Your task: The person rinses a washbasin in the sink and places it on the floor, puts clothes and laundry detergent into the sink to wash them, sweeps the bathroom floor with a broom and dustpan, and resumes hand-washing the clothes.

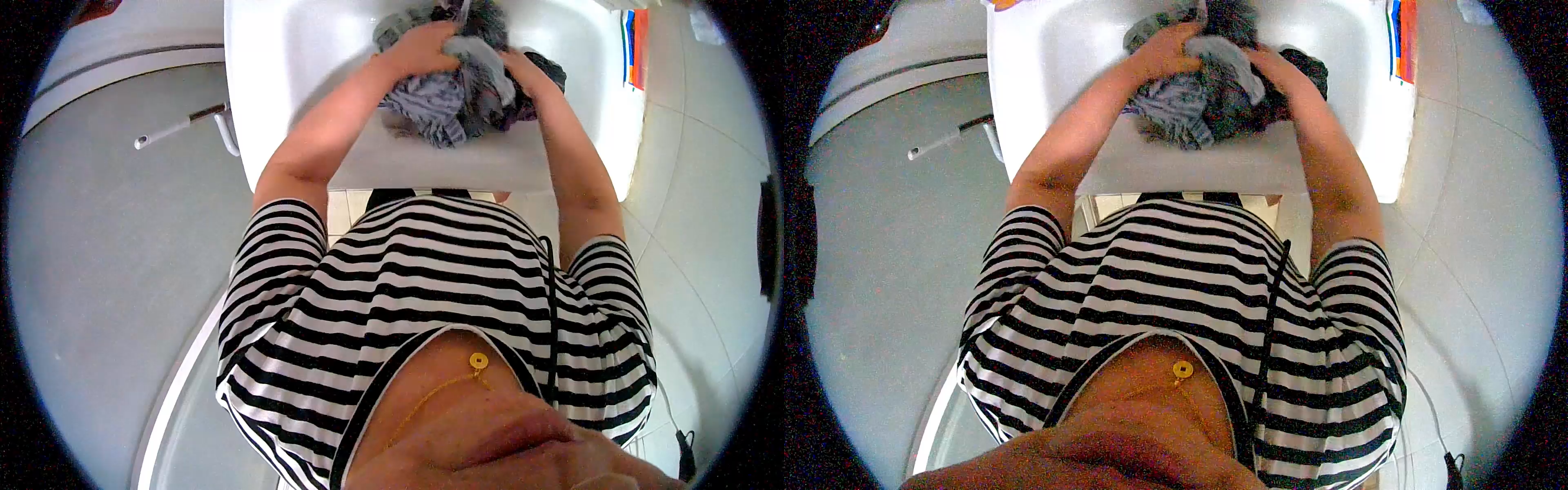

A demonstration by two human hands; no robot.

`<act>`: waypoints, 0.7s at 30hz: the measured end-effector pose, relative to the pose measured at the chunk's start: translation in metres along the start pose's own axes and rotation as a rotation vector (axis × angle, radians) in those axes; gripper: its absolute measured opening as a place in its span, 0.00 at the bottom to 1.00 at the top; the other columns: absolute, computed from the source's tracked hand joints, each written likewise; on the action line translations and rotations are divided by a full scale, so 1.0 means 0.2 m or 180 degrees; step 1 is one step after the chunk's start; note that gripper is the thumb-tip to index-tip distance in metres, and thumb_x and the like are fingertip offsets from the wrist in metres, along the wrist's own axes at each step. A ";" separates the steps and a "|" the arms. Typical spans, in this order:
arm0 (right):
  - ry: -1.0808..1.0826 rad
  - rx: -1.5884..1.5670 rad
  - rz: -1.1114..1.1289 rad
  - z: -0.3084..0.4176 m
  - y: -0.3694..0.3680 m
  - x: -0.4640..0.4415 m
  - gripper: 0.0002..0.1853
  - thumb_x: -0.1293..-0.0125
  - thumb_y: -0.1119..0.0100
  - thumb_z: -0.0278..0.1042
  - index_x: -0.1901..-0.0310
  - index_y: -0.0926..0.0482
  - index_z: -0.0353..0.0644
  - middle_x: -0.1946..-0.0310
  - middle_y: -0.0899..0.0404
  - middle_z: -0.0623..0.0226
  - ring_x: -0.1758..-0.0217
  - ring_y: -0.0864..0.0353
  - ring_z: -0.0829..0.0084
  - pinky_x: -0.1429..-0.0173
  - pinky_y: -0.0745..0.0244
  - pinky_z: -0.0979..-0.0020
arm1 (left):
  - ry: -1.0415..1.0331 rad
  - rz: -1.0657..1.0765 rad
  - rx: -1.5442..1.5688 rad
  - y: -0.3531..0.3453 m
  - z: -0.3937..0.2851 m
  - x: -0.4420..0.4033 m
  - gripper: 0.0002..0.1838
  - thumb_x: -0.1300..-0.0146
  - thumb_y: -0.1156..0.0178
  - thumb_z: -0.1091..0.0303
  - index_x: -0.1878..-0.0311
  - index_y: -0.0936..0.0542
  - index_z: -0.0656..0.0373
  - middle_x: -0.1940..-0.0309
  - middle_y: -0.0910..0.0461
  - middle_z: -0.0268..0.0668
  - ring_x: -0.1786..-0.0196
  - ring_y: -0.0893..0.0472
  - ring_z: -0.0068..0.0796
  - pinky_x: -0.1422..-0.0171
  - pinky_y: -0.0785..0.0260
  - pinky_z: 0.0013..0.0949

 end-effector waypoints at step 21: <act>0.0877 0.4491 -0.1268 0.16 -0.30 -0.13 0.15 0.41 0.47 0.43 0.65 0.19 0.38 0.66 0.22 0.57 0.60 0.21 0.58 0.60 0.26 0.60 | 0.1967 -0.0258 0.0375 -0.01 0.66 -0.04 0.35 0.42 0.49 0.37 0.47 0.28 0.62 0.55 0.22 0.53 0.52 0.21 0.47 0.46 0.31 0.48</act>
Point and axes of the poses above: each hand's wrist, its own x-axis away from the middle knuckle, its own y-axis out of the back of the hand, z = x × y, the point moved 7 cm from there along -x, towards the middle knuckle
